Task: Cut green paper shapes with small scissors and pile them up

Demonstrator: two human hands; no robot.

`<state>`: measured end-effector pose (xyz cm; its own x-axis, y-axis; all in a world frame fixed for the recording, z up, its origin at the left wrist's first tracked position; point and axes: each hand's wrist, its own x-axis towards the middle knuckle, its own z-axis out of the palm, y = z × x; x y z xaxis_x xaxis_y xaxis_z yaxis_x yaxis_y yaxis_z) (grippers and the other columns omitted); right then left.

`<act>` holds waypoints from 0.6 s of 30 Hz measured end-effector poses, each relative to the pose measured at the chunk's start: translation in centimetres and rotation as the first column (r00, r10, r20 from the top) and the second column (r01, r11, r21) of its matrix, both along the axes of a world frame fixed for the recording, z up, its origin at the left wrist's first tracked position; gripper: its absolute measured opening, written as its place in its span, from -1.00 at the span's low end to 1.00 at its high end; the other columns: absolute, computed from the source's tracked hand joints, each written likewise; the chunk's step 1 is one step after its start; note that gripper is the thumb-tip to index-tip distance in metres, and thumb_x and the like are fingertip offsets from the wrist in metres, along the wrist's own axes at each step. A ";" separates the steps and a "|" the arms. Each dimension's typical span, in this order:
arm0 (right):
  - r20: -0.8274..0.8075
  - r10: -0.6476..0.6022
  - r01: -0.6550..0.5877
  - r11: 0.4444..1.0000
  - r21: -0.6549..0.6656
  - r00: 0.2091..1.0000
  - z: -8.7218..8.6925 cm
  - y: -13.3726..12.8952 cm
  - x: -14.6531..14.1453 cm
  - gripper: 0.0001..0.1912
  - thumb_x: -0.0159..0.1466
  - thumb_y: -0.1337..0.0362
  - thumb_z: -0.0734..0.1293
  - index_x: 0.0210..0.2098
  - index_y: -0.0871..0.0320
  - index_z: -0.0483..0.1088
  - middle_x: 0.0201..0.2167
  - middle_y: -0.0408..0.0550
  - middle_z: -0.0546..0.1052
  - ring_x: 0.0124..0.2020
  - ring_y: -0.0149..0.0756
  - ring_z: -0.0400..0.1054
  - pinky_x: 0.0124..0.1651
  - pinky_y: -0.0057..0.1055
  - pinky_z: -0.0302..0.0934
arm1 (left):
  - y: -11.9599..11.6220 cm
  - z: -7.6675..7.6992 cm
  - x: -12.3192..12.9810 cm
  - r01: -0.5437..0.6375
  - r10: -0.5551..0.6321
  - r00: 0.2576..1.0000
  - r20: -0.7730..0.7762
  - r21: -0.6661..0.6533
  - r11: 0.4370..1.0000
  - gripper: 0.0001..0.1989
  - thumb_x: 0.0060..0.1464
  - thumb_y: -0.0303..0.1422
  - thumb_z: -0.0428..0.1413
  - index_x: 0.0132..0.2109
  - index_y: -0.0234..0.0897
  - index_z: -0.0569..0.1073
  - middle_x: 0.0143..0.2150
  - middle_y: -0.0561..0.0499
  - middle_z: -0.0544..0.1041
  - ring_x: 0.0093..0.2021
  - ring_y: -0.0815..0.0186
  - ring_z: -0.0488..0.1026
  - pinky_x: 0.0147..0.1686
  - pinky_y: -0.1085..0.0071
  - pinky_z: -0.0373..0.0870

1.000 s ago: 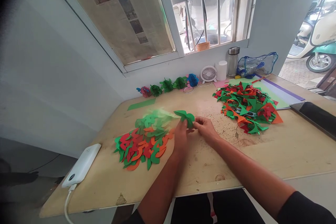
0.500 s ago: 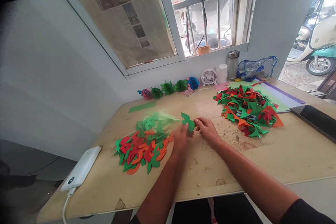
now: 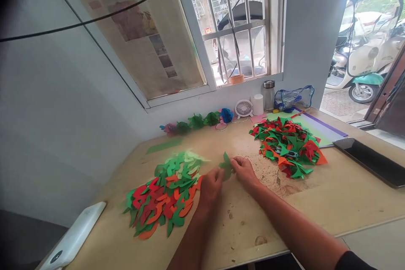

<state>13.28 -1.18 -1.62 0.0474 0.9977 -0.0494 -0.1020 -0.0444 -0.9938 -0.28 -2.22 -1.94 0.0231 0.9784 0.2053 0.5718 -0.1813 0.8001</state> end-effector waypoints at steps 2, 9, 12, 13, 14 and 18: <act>-0.001 -0.052 0.052 0.998 0.019 0.999 -0.4 0.2 0.0 -0.66 0.09 0.00 0.25 -0.48 0.18 0.36 -0.57 -0.16 0.37 -0.59 -0.45 0.17 -0.60 -0.52 -0.03 | 0.3 -0.1 -0.7 -0.110 0.122 0.981 -0.151 0.087 0.990 -0.72 0.06 -0.23 0.00 -0.56 -0.24 0.34 -0.60 0.03 0.37 -0.51 0.30 0.31 -0.47 0.44 0.12; 0.145 -0.139 0.120 0.984 0.135 0.980 -1.1 0.9 0.4 -0.66 0.20 0.09 0.17 -0.54 0.18 0.38 -0.62 -0.14 0.40 -0.61 -0.43 0.23 -0.53 -0.51 0.13 | -0.1 0.1 -0.7 -0.080 0.227 0.945 -0.235 0.507 0.858 -0.77 0.14 -0.32 -0.05 -0.14 -0.30 0.43 -0.23 -0.14 0.50 -0.15 0.15 0.40 -0.12 0.21 0.29; 0.425 -0.197 0.086 0.960 0.266 0.883 -0.5 0.2 0.1 -0.60 0.25 0.21 0.14 -0.65 0.17 0.36 -0.72 -0.18 0.37 -0.64 -0.43 0.25 -0.53 -0.53 0.17 | -1.6 0.7 1.0 0.082 0.125 0.953 -0.275 0.635 0.768 -0.69 0.16 -0.36 -0.07 0.02 -0.34 0.38 -0.04 -0.21 0.47 0.05 0.12 0.34 0.04 0.13 0.23; 0.515 -0.243 0.083 0.946 0.314 0.822 -0.4 -0.3 -0.1 -0.58 0.25 0.25 0.13 -0.68 0.17 0.37 -0.73 -0.17 0.38 -0.63 -0.42 0.26 -0.52 -0.53 0.20 | -2.1 0.9 1.7 0.171 0.068 0.944 -0.322 0.655 0.736 -0.66 0.16 -0.38 -0.07 0.06 -0.34 0.36 0.01 -0.22 0.45 0.12 0.10 0.30 0.09 0.09 0.18; 0.580 -0.291 0.087 0.932 0.353 0.761 -0.3 -0.9 -0.4 -0.57 0.25 0.27 0.14 -0.70 0.16 0.38 -0.72 -0.15 0.41 -0.62 -0.41 0.29 -0.50 -0.51 0.23 | -2.7 1.0 2.3 0.259 0.011 0.927 -0.374 0.662 0.703 -0.64 0.15 -0.39 -0.06 0.08 -0.35 0.35 0.05 -0.22 0.44 0.16 0.09 0.27 0.14 0.06 0.13; 0.632 -0.373 0.152 0.914 0.376 0.679 -0.8 -4.1 -1.5 -0.69 0.25 0.19 0.22 -0.50 0.10 0.52 -0.59 0.03 0.54 -0.45 -0.20 0.45 -0.46 -0.32 0.29 | -4.3 1.0 4.3 0.480 -0.156 0.854 -0.496 0.636 0.604 -0.66 0.11 -0.34 -0.02 0.02 -0.28 0.44 0.01 -0.15 0.50 0.15 0.06 0.31 0.20 0.00 0.03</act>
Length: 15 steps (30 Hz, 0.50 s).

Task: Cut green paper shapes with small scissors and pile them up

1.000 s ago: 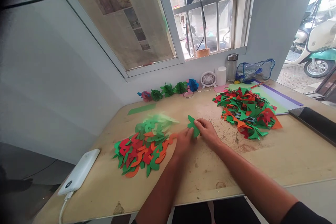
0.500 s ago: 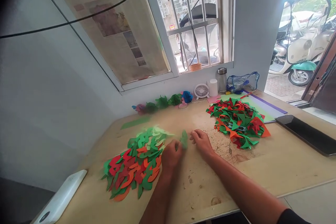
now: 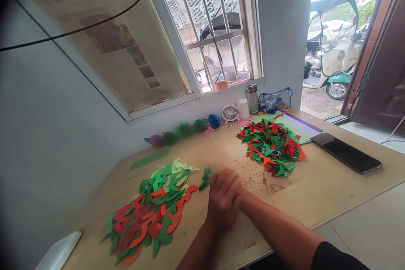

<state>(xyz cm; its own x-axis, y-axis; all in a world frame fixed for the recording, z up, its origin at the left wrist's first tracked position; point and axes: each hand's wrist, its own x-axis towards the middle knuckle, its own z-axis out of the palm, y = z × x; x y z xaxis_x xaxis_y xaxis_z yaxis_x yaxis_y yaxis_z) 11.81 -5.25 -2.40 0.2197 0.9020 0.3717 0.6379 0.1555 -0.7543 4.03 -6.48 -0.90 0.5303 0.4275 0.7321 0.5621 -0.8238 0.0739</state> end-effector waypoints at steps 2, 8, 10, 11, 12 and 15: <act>-0.056 -0.040 0.039 0.999 -0.024 0.998 -0.4 -1.5 -0.3 -0.72 0.24 0.07 0.24 -0.28 0.03 0.53 -0.47 0.10 0.57 -0.35 -0.06 0.49 -0.44 -0.23 0.29 | -0.3 -0.2 0.5 0.023 -0.023 1.000 -0.007 -0.010 1.000 -0.69 0.11 -0.34 -0.02 -0.04 -0.25 0.48 -0.03 -0.13 0.53 0.11 0.07 0.35 0.20 0.00 0.03; -0.289 -0.013 -0.004 0.998 -0.055 0.957 -0.8 -4.0 0.1 -0.52 0.23 -0.12 0.18 0.00 -0.02 0.39 -0.31 0.16 0.55 -0.20 0.04 0.46 -0.33 -0.12 0.30 | -0.7 -0.9 1.1 0.010 -0.011 1.000 -0.018 -0.032 0.999 -0.69 0.14 -0.30 -0.08 -0.12 -0.22 0.53 -0.14 -0.12 0.57 0.03 0.07 0.40 0.18 -0.04 0.02; -0.294 -0.015 0.010 1.000 -0.018 0.956 -1.1 -4.4 0.0 -0.54 0.24 -0.10 0.16 -0.01 -0.01 0.38 -0.33 0.17 0.54 -0.20 0.03 0.45 -0.30 -0.10 0.29 | -1.1 -1.1 1.4 0.026 -0.028 0.998 -0.047 -0.047 0.999 -0.66 0.17 -0.25 -0.10 -0.13 -0.23 0.53 -0.19 -0.12 0.58 -0.03 0.08 0.43 0.15 -0.02 0.07; -0.281 -0.038 0.040 0.999 0.003 0.959 -1.4 -4.6 -0.2 -0.55 0.25 -0.08 0.16 -0.02 0.00 0.38 -0.35 0.17 0.53 -0.20 0.03 0.45 -0.28 -0.07 0.29 | -1.3 -1.2 1.6 0.040 -0.044 0.997 -0.065 -0.056 0.998 -0.64 0.18 -0.23 -0.12 -0.13 -0.24 0.52 -0.21 -0.13 0.58 -0.06 0.09 0.45 0.13 0.01 0.11; -0.258 -0.076 0.083 0.996 0.018 0.963 -1.6 -4.7 -0.4 -0.57 0.25 -0.06 0.16 -0.04 0.02 0.39 -0.37 0.17 0.52 -0.22 0.05 0.44 -0.28 -0.04 0.29 | -1.5 -1.3 1.9 0.057 -0.062 0.995 -0.082 -0.065 0.996 -0.62 0.19 -0.20 -0.14 -0.14 -0.25 0.52 -0.24 -0.13 0.58 -0.11 0.11 0.46 0.11 0.04 0.15; -0.178 -0.177 0.182 0.983 0.012 0.968 -2.3 -4.5 -0.8 -0.64 0.23 -0.01 0.19 -0.12 0.02 0.43 -0.43 0.17 0.50 -0.29 0.11 0.43 -0.31 0.06 0.26 | -1.9 -1.3 2.9 0.113 -0.124 0.984 -0.125 -0.091 0.989 -0.56 0.20 -0.12 -0.19 -0.17 -0.27 0.50 -0.30 -0.15 0.56 -0.24 0.17 0.48 -0.02 0.15 0.28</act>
<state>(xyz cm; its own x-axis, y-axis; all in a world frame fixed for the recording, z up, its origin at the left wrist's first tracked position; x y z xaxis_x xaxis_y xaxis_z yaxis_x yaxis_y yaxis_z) 11.05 -9.72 -4.72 0.4407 0.8319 0.3372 0.5156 0.0729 -0.8537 6.92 -8.42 -2.17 0.6691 0.4122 0.6184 0.4701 -0.8792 0.0774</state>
